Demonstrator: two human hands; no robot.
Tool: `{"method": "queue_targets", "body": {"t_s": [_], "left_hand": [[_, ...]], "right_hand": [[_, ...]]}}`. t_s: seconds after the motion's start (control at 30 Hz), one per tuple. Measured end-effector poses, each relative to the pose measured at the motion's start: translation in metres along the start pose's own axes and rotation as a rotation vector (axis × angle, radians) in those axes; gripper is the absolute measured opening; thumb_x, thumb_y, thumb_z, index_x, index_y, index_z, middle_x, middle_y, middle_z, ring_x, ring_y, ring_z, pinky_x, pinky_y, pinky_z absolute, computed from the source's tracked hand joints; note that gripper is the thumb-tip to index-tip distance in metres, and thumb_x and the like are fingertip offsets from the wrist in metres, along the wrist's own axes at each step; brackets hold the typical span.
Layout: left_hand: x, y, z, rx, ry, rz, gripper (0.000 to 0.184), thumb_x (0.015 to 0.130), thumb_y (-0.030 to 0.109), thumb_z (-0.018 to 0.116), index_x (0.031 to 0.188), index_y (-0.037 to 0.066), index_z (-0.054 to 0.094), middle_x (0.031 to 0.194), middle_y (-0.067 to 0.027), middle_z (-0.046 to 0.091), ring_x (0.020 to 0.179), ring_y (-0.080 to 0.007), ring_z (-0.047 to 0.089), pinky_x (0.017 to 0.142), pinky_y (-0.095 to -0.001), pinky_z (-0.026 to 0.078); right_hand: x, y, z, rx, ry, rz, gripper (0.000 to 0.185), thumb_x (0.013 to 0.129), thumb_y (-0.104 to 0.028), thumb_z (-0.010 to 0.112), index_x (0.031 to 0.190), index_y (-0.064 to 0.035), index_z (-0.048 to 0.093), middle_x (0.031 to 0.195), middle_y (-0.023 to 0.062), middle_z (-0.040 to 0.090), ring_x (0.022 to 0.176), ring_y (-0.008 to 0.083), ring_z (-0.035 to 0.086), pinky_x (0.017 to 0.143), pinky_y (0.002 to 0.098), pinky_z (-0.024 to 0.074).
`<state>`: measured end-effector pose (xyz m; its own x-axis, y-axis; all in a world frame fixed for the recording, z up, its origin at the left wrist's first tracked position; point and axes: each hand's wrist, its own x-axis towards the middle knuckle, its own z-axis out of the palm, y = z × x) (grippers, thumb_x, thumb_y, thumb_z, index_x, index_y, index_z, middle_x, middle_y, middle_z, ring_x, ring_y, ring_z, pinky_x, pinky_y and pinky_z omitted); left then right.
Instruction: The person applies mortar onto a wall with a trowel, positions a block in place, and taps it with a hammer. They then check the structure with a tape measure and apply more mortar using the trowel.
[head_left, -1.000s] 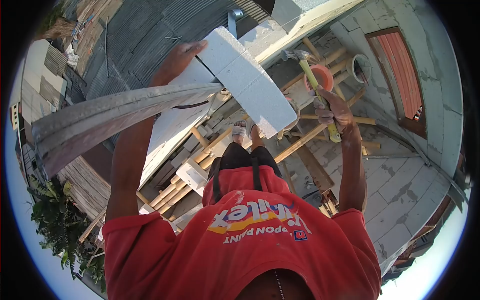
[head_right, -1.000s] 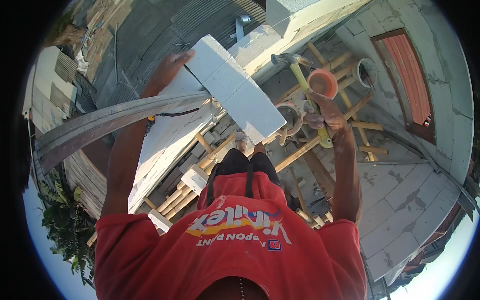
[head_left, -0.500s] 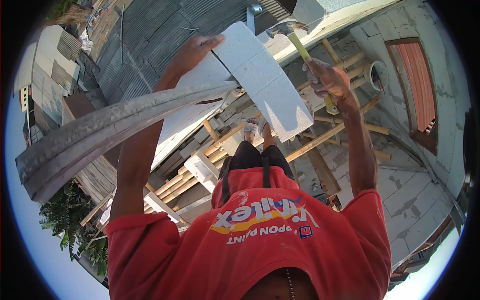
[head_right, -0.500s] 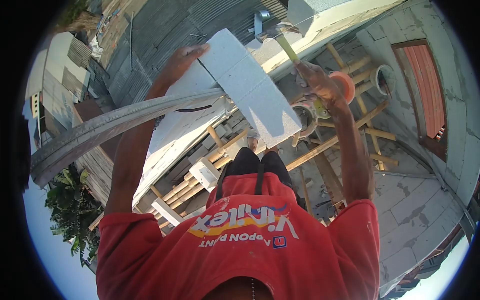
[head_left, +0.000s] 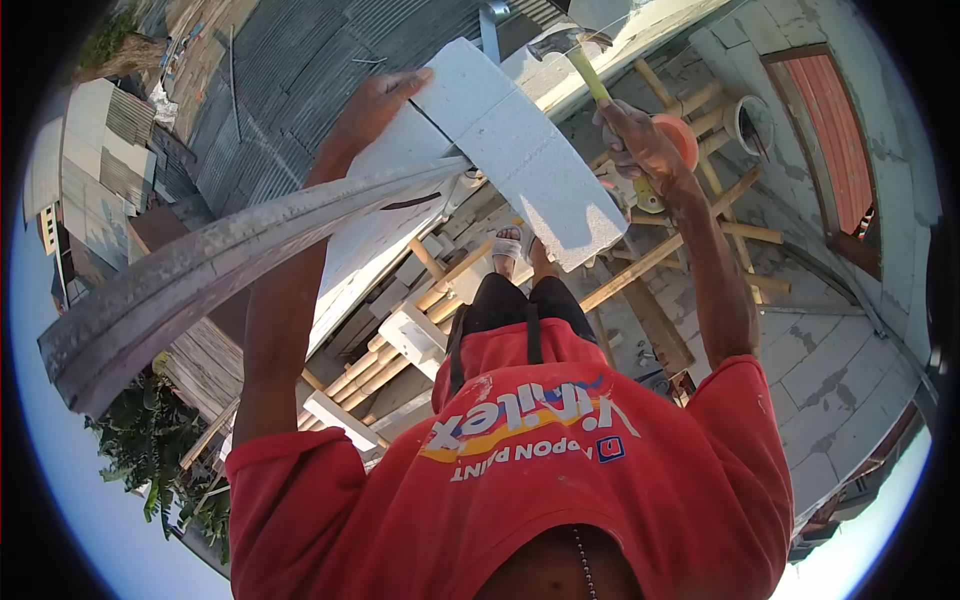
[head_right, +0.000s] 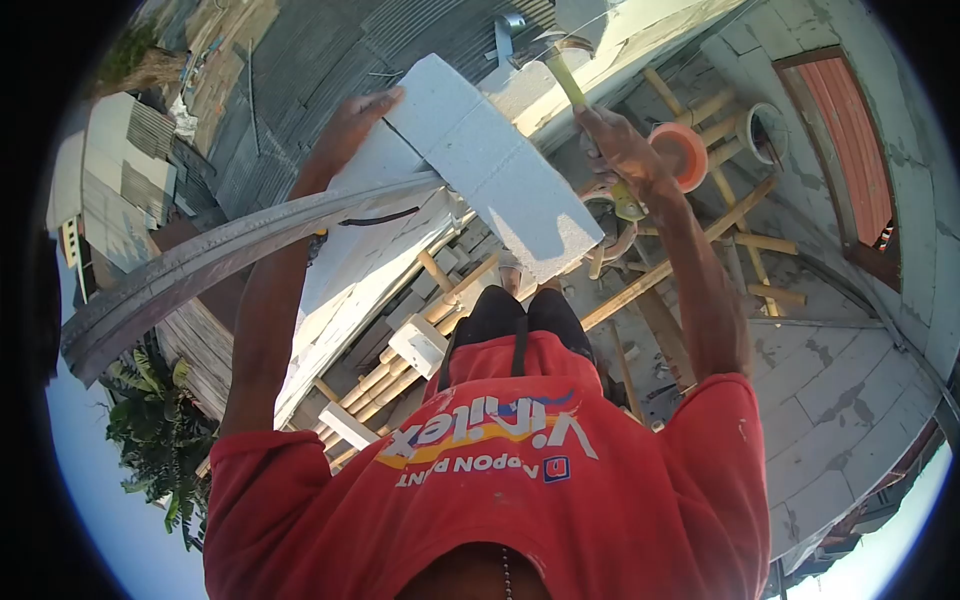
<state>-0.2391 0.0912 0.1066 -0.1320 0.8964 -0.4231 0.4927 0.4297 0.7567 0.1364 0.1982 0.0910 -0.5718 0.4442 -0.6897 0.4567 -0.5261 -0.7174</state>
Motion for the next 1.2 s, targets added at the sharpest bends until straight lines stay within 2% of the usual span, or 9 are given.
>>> {"method": "queue_targets", "body": {"t_s": [0.13, 0.33, 0.4, 0.5, 0.63, 0.73, 0.83, 1.03, 1.2], "left_hand": [[-0.006, 0.009, 0.002, -0.099, -0.048, -0.068, 0.06, 0.1, 0.052, 0.059, 0.124, -0.002, 0.069, 0.091, -0.0088, 0.07, 0.074, -0.0116, 0.062, 0.069, -0.0291, 0.05], [-0.012, 0.012, 0.003, -0.035, -0.058, 0.047, 0.059, 0.101, 0.056, 0.056, 0.128, 0.006, 0.069, 0.094, -0.0067, 0.072, 0.079, -0.0121, 0.065, 0.074, -0.0287, 0.052], [0.007, -0.035, 0.007, 0.069, 0.038, 0.388, 0.067, 0.098, 0.063, 0.057, 0.136, 0.008, 0.064, 0.101, -0.0086, 0.074, 0.09, -0.0155, 0.07, 0.082, -0.0323, 0.055], [-0.018, 0.027, -0.016, 0.169, -0.149, 0.25, 0.078, 0.093, 0.069, 0.06, 0.141, 0.007, 0.06, 0.107, -0.0117, 0.074, 0.098, -0.0175, 0.071, 0.085, -0.0359, 0.057], [0.012, -0.049, 0.004, 0.316, 0.171, 0.177, 0.088, 0.086, 0.074, 0.064, 0.141, 0.005, 0.06, 0.106, -0.013, 0.074, 0.099, -0.0187, 0.071, 0.086, -0.0367, 0.058], [0.001, -0.028, 0.003, 0.133, 0.027, 0.171, 0.091, 0.083, 0.075, 0.067, 0.139, 0.004, 0.061, 0.103, -0.013, 0.075, 0.099, -0.0187, 0.071, 0.086, -0.0344, 0.057], [0.001, -0.034, 0.008, 0.221, 0.172, 0.152, 0.084, 0.084, 0.074, 0.067, 0.129, 0.004, 0.068, 0.096, -0.0097, 0.074, 0.093, -0.0165, 0.071, 0.082, -0.0323, 0.057], [-0.006, -0.014, 0.002, 0.19, 0.034, 0.232, 0.076, 0.087, 0.072, 0.064, 0.114, 0.002, 0.069, 0.085, -0.0057, 0.07, 0.085, -0.0134, 0.069, 0.076, -0.0302, 0.055], [-0.007, -0.009, 0.007, 0.182, 0.081, 0.202, 0.075, 0.09, 0.07, 0.062, 0.119, 0.001, 0.068, 0.091, -0.0082, 0.071, 0.088, -0.0156, 0.069, 0.08, -0.0311, 0.055]], "right_hand": [[0.0, 0.008, -0.003, -0.069, -0.012, 0.032, 0.045, 0.105, -0.05, 0.049, 0.109, -0.0059, 0.058, 0.067, -0.0058, 0.038, 0.046, 0.0033, 0.031, 0.04, 0.0227, 0.0253], [-0.001, 0.019, -0.001, -0.101, 0.131, 0.034, 0.047, 0.105, -0.05, 0.05, 0.112, -0.0039, 0.059, 0.069, -0.0042, 0.04, 0.046, 0.0046, 0.033, 0.04, 0.0238, 0.0267], [-0.013, 0.018, -0.006, -0.144, 0.118, 0.029, 0.048, 0.105, -0.05, 0.051, 0.112, -0.0031, 0.059, 0.07, -0.0037, 0.041, 0.047, 0.0043, 0.034, 0.04, 0.0235, 0.0281], [-0.013, 0.006, -0.022, -0.205, 0.135, 0.028, 0.051, 0.104, -0.05, 0.053, 0.116, -0.001, 0.06, 0.073, -0.0021, 0.044, 0.047, 0.0029, 0.036, 0.038, 0.0216, 0.0307], [-0.016, -0.004, -0.027, -0.245, 0.174, -0.02, 0.055, 0.103, -0.05, 0.054, 0.123, 0.0008, 0.059, 0.072, -0.0026, 0.044, 0.047, 0.0024, 0.036, 0.039, 0.0207, 0.03], [-0.025, -0.012, -0.02, -0.242, 0.214, -0.051, 0.055, 0.103, -0.049, 0.054, 0.125, 0.0015, 0.058, 0.072, -0.0034, 0.045, 0.047, 0.0021, 0.036, 0.039, 0.0202, 0.029], [-0.022, -0.014, -0.019, -0.126, 0.21, -0.089, 0.052, 0.104, -0.047, 0.055, 0.122, 0.0012, 0.059, 0.073, -0.0041, 0.045, 0.048, 0.0018, 0.037, 0.039, 0.02, 0.0284], [0.014, 0.0, 0.006, 0.058, -0.016, 0.008, 0.038, 0.106, -0.038, 0.053, 0.113, -0.0006, 0.057, 0.069, -0.0036, 0.045, 0.048, 0.006, 0.036, 0.041, 0.0241, 0.0294], [0.011, -0.004, -0.007, 0.067, -0.005, -0.011, 0.038, 0.106, -0.039, 0.052, 0.111, -0.0018, 0.057, 0.068, -0.0051, 0.044, 0.046, 0.0043, 0.033, 0.039, 0.0232, 0.0272]]}}
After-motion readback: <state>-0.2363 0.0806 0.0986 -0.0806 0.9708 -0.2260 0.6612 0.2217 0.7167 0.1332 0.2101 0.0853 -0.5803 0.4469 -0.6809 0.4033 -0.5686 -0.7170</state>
